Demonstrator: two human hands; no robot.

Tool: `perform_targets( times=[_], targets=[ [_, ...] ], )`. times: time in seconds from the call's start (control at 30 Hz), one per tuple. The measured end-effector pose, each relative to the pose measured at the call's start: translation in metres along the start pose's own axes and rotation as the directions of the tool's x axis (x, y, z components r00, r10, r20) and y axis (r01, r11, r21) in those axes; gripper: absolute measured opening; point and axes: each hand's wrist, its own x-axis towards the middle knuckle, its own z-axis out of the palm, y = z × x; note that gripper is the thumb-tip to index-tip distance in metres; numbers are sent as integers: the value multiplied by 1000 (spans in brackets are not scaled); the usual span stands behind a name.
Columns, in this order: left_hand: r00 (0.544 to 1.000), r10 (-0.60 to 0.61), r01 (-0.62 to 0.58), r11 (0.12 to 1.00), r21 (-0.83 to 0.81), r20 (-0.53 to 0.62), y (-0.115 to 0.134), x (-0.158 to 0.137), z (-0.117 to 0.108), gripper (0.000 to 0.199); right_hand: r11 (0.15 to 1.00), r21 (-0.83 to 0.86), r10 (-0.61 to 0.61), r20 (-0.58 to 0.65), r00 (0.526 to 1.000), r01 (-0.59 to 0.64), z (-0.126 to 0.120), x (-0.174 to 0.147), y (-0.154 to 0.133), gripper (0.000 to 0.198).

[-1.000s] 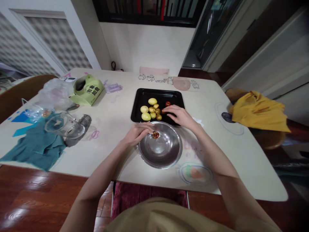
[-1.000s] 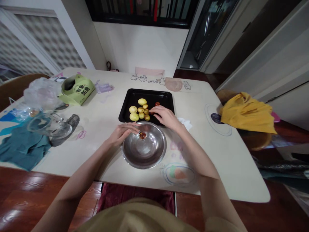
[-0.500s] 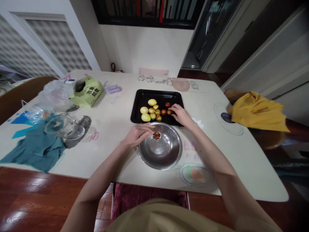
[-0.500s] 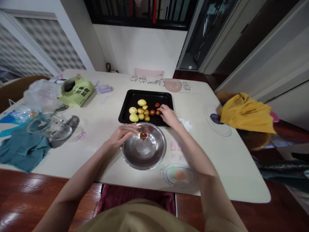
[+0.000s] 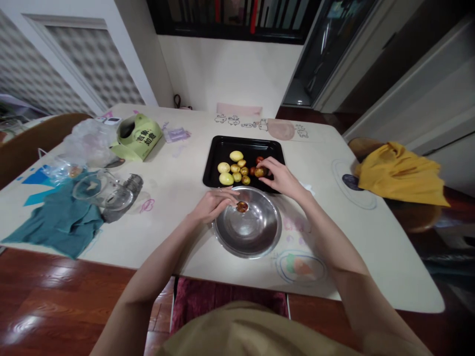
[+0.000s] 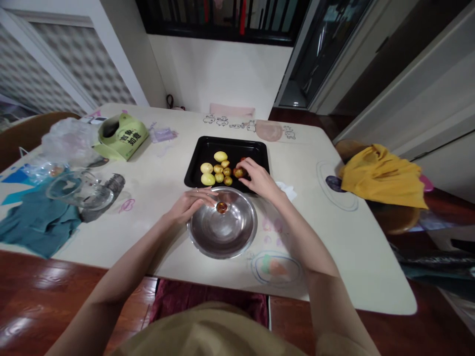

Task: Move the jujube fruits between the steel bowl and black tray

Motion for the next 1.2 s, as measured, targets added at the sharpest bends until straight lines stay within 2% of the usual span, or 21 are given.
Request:
perform_targets(
  times=[0.13, 0.23, 0.3, 0.4, 0.5, 0.6, 0.8, 1.0, 1.1, 1.2],
  targets=[
    [1000, 7, -7, 1000, 4, -16, 2, 0, -1, 52, 991, 102, -108, 182, 977, 91, -11, -6, -47, 25],
    [1000, 10, -10, 1000, 10, -25, 1, 0, -1, 53, 991, 59, -135, 370, 919, 122, -11, -14, -75, 25],
    [998, 33, -31, 999, 38, -48, 1, -1, 0, 55, 988, 22, -145, 442, 885, 151, -5, -18, -87, 27],
    [984, 57, -43, 995, 86, -171, 2, -4, 3, 64, 968, 2, -222, 473, 853, 252, 13, -21, -98, 29],
    [945, 54, -26, 996, 89, -323, 2, -6, 5, 70, 922, -52, -312, 483, 818, 383, 36, -21, -103, 30],
    [927, 83, -58, 995, 80, -366, 2, -7, 6, 70, 879, -136, -345, 480, 807, 457, 53, -21, -104, 27],
    [940, 131, -100, 989, 112, -314, 3, -4, 6, 72, 851, -214, -343, 465, 816, 480, 65, -21, -101, 21],
    [943, 98, -56, 989, 140, -317, 5, -6, 6, 71, 904, -62, -358, 432, 828, 423, 47, -14, -86, 32],
    [937, 70, -26, 991, 130, -343, 5, -6, 7, 71, 939, 12, -331, 291, 897, 343, 29, -5, -67, 26],
    [941, 62, -28, 994, 105, -332, 3, -6, 7, 69, 981, -68, -178, 78, 981, 183, 15, 2, -38, 25]
  ],
)
